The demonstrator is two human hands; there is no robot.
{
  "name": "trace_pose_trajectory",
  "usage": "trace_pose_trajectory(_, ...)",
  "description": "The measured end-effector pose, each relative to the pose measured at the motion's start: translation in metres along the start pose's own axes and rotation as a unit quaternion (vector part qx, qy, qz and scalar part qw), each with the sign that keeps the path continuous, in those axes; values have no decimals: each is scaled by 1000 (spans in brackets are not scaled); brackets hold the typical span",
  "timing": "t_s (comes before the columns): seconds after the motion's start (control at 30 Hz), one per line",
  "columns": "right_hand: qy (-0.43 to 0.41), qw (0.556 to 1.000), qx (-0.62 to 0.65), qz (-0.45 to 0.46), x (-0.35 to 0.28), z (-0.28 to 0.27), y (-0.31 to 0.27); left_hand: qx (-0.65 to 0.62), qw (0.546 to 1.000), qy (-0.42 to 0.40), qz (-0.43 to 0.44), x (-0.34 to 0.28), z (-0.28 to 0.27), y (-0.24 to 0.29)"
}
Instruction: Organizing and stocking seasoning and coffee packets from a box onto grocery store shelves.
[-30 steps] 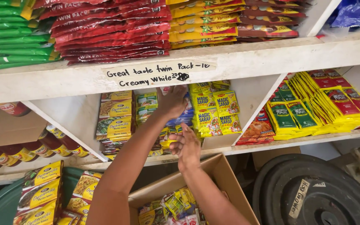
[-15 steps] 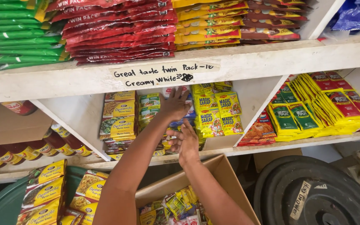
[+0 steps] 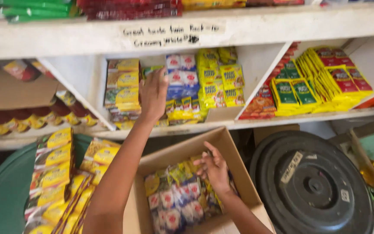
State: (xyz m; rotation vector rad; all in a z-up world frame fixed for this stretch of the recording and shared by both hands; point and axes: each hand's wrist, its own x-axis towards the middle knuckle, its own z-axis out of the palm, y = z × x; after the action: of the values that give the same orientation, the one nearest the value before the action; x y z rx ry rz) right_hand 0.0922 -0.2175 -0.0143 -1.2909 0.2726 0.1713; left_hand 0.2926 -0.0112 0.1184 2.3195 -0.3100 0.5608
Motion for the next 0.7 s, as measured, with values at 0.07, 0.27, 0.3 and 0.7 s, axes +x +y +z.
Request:
trace_pose_trajectory(0.07,22,999,-37,-2,-23,-19,27,-47,998,31,-3,-62,-10,-5)
trace_pose_trajectory(0.27,-46,955,-292,37,-59,-66,98,-173,981,42,-72,-223,-12,-9)
trace_pose_trajectory(0.3,-84,914,-396,43,-64,-71,105,-188,977,18,-103,-253,-8,-10)
trace_pose_trajectory(0.7,13,734,-674,-84,-85,-50,109,-22,900,-300,-316,-393,90,-86)
